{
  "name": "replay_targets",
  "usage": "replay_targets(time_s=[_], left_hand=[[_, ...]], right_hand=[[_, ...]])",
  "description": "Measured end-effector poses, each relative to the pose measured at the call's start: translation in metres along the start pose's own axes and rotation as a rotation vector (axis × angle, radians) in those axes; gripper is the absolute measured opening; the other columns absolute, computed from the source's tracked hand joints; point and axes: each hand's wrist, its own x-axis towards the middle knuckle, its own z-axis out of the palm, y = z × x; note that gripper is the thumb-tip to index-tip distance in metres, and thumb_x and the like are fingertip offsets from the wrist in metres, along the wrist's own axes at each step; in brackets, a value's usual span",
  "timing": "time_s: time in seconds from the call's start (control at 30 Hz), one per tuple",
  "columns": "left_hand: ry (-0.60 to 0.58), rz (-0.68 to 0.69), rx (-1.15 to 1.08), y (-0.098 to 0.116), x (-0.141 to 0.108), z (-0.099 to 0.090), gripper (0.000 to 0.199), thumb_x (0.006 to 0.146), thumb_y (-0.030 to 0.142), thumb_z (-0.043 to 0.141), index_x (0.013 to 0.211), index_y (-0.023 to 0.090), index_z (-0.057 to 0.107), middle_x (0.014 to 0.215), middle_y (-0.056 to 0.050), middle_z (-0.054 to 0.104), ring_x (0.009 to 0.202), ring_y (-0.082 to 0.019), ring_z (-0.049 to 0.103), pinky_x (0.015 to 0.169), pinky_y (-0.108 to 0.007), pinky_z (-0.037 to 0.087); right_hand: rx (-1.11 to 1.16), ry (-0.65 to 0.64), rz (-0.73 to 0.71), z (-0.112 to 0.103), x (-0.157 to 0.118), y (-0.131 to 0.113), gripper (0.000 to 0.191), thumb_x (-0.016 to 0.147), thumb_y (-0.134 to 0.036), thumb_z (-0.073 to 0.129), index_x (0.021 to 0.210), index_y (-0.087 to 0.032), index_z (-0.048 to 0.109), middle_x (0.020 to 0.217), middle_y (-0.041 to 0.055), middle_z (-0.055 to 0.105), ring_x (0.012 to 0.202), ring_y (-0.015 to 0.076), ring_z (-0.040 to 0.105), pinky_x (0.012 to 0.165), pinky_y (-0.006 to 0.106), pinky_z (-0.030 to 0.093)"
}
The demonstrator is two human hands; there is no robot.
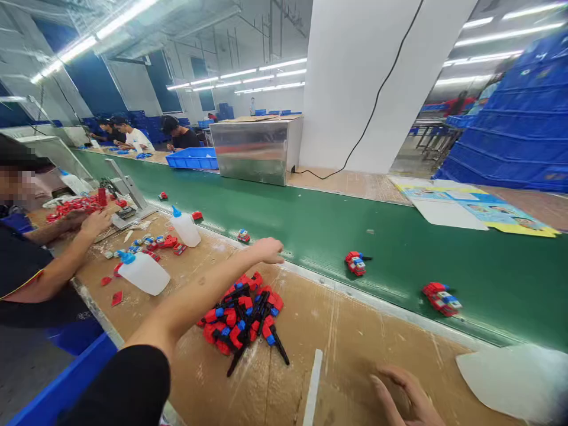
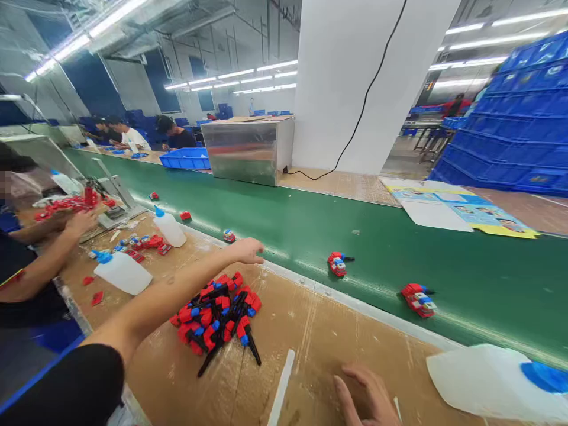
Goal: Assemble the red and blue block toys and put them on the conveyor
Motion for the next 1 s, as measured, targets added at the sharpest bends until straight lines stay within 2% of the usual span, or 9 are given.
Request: replay_targets(time_s=[0.1, 0.17, 0.33, 0.47, 0.6, 0.7, 0.8, 0.9, 1.0], left_hand=[[-0.081, 0.005, -0.027, -0.031, -0.03, 0.024, 0.038, 0.087, 0.051, 0.063, 0.099, 0.016, 0.07, 0.1, -0.009, 0.072, 0.094, -0.023, 0.067, 0.087, -0.04, 0.051], [-0.093, 0.022, -0.06, -0.04, -0.043, 0.037, 0.037, 0.081, 0.052, 0.067, 0.093, 0.018, 0.072, 0.091, -0.007, 0.074, 0.087, -0.023, 0.068, 0.078, -0.034, 0.052], [-0.018, 0.068, -0.115, -0.028, -0.05, 0.051, 0.028, 0.068, 0.038, 0.072, 0.09, 0.02, 0.076, 0.083, -0.006, 0.075, 0.078, -0.025, 0.068, 0.066, -0.029, 0.05], [0.056, 0.085, -0.097, -0.012, -0.047, 0.048, 0.017, 0.062, 0.02, 0.07, 0.076, 0.013, 0.075, 0.072, -0.012, 0.071, 0.072, -0.029, 0.068, 0.063, -0.033, 0.05], [0.174, 0.12, -0.121, -0.011, -0.067, 0.041, 0.021, 0.065, 0.015, 0.066, 0.084, 0.011, 0.073, 0.082, -0.014, 0.069, 0.075, -0.027, 0.067, 0.064, -0.032, 0.051], [0.292, 0.169, -0.163, -0.014, -0.101, 0.036, 0.022, 0.072, 0.018, 0.061, 0.091, 0.014, 0.072, 0.094, -0.012, 0.066, 0.085, -0.024, 0.065, 0.073, -0.031, 0.052], [0.496, 0.248, -0.363, -0.006, -0.133, 0.044, 0.026, 0.073, 0.021, 0.062, 0.096, 0.017, 0.073, 0.093, -0.007, 0.059, 0.084, -0.02, 0.062, 0.077, -0.028, 0.052], [0.633, 0.342, -0.617, 0.019, -0.147, 0.068, 0.032, 0.068, 0.016, 0.066, 0.098, 0.018, 0.075, 0.098, -0.006, 0.055, 0.089, -0.018, 0.061, 0.083, -0.026, 0.053], [0.606, 0.481, -0.737, 0.058, -0.145, 0.101, 0.042, 0.067, 0.009, 0.061, 0.107, 0.017, 0.072, 0.111, -0.009, 0.055, 0.101, -0.019, 0.061, 0.09, -0.026, 0.052]], right_hand=[[0.04, -0.088, -0.105, 0.014, 0.043, -0.033, 0.021, 0.09, -0.046, 0.06, 0.093, -0.025, 0.065, 0.094, 0.0046, 0.068, 0.087, 0.0256, 0.064, 0.081, 0.037, 0.048], [0.069, -0.183, -0.208, 0.04, 0.08, -0.061, 0.021, 0.093, -0.043, 0.057, 0.093, -0.024, 0.064, 0.093, 0.005, 0.068, 0.088, 0.0247, 0.063, 0.081, 0.036, 0.048], [-0.044, -0.503, -0.345, 0.169, 0.187, -0.138, 0.014, 0.089, -0.027, 0.053, 0.098, -0.02, 0.06, 0.095, 0.0054, 0.068, 0.09, 0.0209, 0.063, 0.082, 0.032, 0.049], [-0.137, -0.566, -0.364, 0.273, 0.244, -0.172, 0.033, 0.082, -0.021, 0.065, 0.114, -0.016, 0.06, 0.105, 0.0108, 0.068, 0.096, 0.0223, 0.063, 0.087, 0.032, 0.046], [-0.176, -0.61, -0.362, 0.326, 0.26, -0.174, 0.028, 0.079, -0.022, 0.072, 0.104, -0.014, 0.065, 0.102, 0.0118, 0.068, 0.099, 0.0262, 0.063, 0.087, 0.037, 0.045], [-0.13, -0.627, -0.38, 0.328, 0.258, -0.165, 0.011, 0.077, -0.019, 0.072, 0.087, -0.017, 0.066, 0.09, 0.0078, 0.069, 0.091, 0.0264, 0.065, 0.083, 0.036, 0.046], [-0.027, -0.576, -0.381, 0.298, 0.253, -0.146, 0.013, 0.081, -0.024, 0.067, 0.093, -0.019, 0.065, 0.093, 0.0074, 0.07, 0.088, 0.0253, 0.065, 0.081, 0.036, 0.047], [0.066, -0.506, -0.347, 0.236, 0.234, -0.123, 0.03, 0.088, -0.035, 0.061, 0.113, -0.019, 0.059, 0.101, 0.0074, 0.07, 0.086, 0.023, 0.066, 0.079, 0.035, 0.051], [0.283, -0.437, -0.339, 0.154, 0.192, -0.107, 0.039, 0.088, -0.038, 0.064, 0.122, -0.02, 0.056, 0.111, 0.0082, 0.068, 0.097, 0.0231, 0.066, 0.088, 0.035, 0.052]])
